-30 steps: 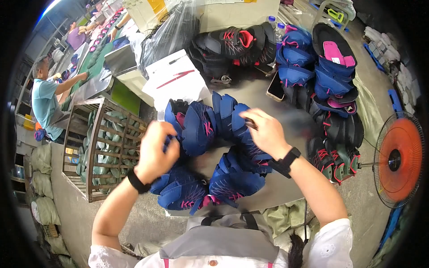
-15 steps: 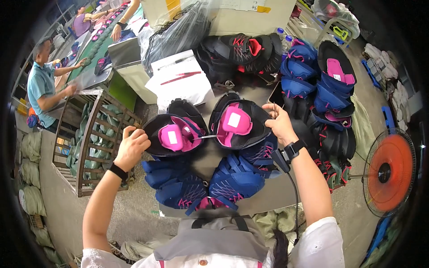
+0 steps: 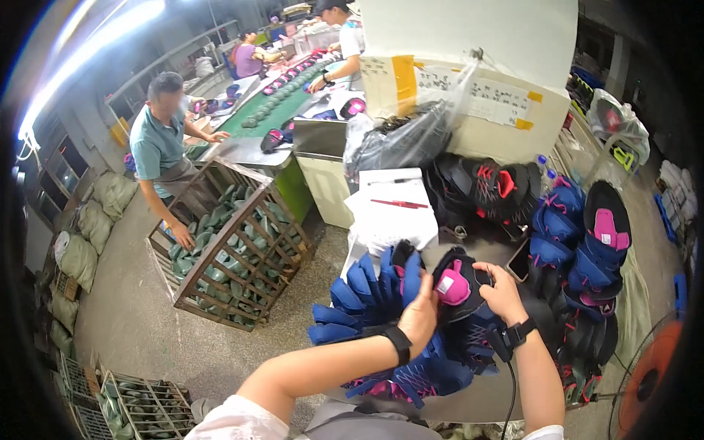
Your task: The recorder is organizing, bundling, and counting blue and pink shoe uppers, then logging the count in a notebook at a shoe manufacturing facility.
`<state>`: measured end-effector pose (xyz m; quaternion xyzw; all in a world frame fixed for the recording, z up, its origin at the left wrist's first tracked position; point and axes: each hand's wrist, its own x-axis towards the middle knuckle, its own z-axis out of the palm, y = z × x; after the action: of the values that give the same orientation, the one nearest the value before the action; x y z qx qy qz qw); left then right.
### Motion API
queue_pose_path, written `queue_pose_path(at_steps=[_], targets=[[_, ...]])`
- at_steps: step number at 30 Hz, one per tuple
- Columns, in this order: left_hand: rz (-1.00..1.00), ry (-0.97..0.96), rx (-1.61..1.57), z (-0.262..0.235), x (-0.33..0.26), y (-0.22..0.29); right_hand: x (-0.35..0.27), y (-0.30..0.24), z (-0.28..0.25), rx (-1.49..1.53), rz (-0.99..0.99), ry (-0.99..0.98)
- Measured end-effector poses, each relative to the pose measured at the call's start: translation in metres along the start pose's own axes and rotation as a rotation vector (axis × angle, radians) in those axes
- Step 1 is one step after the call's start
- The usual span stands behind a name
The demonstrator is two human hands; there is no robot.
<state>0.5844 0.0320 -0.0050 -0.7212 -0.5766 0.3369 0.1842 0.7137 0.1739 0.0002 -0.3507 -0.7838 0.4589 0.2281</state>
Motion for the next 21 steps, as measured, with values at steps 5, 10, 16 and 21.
queue_pose_path(at_steps=[5, 10, 16, 21], targets=[[0.009, 0.277, 0.308, 0.079, 0.022, 0.019, -0.009, -0.012, -0.014, -0.060, -0.081, 0.021], [-0.015, 0.354, -0.245, 0.105, -0.003, -0.037, -0.041, 0.002, -0.094, 0.329, 0.457, 0.135], [0.004, 0.166, -0.386, 0.064, 0.032, -0.033, 0.020, 0.043, -0.064, 0.141, 0.339, 0.345], [0.002, 0.374, -0.446, 0.095, 0.074, -0.003, 0.043, 0.106, -0.043, -0.067, 0.315, 0.403]])
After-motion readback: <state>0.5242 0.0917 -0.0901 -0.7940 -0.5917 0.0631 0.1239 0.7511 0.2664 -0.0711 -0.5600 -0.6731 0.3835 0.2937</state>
